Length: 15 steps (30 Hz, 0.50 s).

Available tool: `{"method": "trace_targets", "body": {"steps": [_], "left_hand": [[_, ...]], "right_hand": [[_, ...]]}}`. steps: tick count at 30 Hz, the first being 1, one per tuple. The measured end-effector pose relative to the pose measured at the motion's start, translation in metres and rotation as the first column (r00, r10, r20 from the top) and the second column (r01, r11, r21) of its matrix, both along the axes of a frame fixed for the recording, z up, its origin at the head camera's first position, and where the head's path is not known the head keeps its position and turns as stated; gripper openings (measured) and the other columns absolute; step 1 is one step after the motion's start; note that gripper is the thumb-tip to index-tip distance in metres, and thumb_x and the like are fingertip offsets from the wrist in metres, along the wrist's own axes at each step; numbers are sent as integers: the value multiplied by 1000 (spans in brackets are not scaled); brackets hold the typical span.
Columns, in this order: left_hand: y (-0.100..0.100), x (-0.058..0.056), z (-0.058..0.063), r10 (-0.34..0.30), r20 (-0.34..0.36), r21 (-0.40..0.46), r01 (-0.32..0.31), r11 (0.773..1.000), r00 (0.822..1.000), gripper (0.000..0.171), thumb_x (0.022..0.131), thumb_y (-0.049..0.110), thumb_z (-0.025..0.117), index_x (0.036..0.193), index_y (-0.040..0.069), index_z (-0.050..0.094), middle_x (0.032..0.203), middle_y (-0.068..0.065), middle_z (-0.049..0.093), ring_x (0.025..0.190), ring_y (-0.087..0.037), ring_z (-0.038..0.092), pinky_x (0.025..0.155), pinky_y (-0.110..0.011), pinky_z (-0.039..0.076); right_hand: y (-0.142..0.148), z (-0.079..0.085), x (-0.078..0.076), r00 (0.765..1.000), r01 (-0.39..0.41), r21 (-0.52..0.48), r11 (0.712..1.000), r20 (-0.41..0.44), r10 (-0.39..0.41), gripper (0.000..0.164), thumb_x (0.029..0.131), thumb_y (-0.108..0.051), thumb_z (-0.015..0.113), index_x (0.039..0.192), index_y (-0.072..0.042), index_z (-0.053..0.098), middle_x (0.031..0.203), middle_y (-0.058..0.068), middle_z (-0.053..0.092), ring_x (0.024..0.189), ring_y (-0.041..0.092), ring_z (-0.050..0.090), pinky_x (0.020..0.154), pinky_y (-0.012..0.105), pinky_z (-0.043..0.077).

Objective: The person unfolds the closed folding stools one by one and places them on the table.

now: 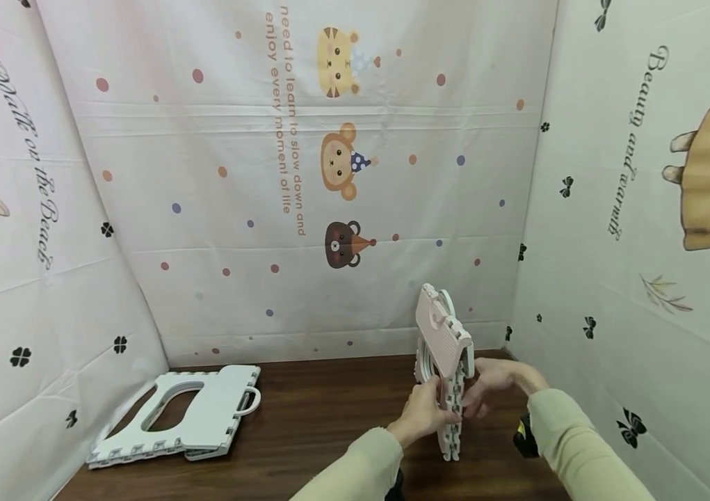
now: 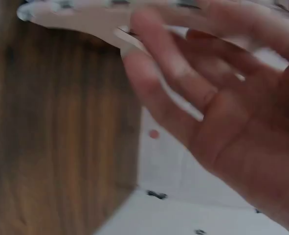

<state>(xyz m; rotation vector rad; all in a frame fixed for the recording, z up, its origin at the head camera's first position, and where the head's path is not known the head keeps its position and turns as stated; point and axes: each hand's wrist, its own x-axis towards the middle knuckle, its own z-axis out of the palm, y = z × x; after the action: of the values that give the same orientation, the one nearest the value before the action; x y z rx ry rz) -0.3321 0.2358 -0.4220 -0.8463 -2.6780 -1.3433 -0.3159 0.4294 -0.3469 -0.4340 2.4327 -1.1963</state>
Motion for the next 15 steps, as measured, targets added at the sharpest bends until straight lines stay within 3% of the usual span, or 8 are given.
{"method": "trace_targets", "body": {"steps": [2, 6, 15], "left_hand": [[-1, -2, -1, 3, -17, -2, -3, 1000, 1000, 43, 67, 22, 89, 97, 20, 58, 86, 6, 65, 72, -5, 60, 62, -24, 49], [-4, -4, -3, 5, -31, -5, -5, 1000, 1000, 43, 67, 22, 89, 97, 20, 59, 88, 7, 67, 72, -4, 60, 62, -24, 49], [-14, -10, -3, 26, -40, -53, -28, 998, 999, 41, 66, 25, 90, 92, 23, 58, 77, 10, 62, 66, -3, 55, 58, -24, 45]], "right_hand": [[-4, -11, -2, 999, -35, -50, 998, 35, 37, 30, 89, -10, 66, 113, 6, 58, 96, 19, 70, 83, 32, 69, 72, 44, 58], [-9, -24, -4, 999, -19, -79, 997, -42, 16, 27, 88, -14, 68, 105, 7, 61, 88, 15, 71, 75, 25, 69, 67, 40, 58], [-2, -25, -5, 995, 8, -94, 996, -101, -18, 34, 84, -8, 70, 108, 12, 57, 96, 13, 70, 78, 24, 70, 70, 45, 59]]}}
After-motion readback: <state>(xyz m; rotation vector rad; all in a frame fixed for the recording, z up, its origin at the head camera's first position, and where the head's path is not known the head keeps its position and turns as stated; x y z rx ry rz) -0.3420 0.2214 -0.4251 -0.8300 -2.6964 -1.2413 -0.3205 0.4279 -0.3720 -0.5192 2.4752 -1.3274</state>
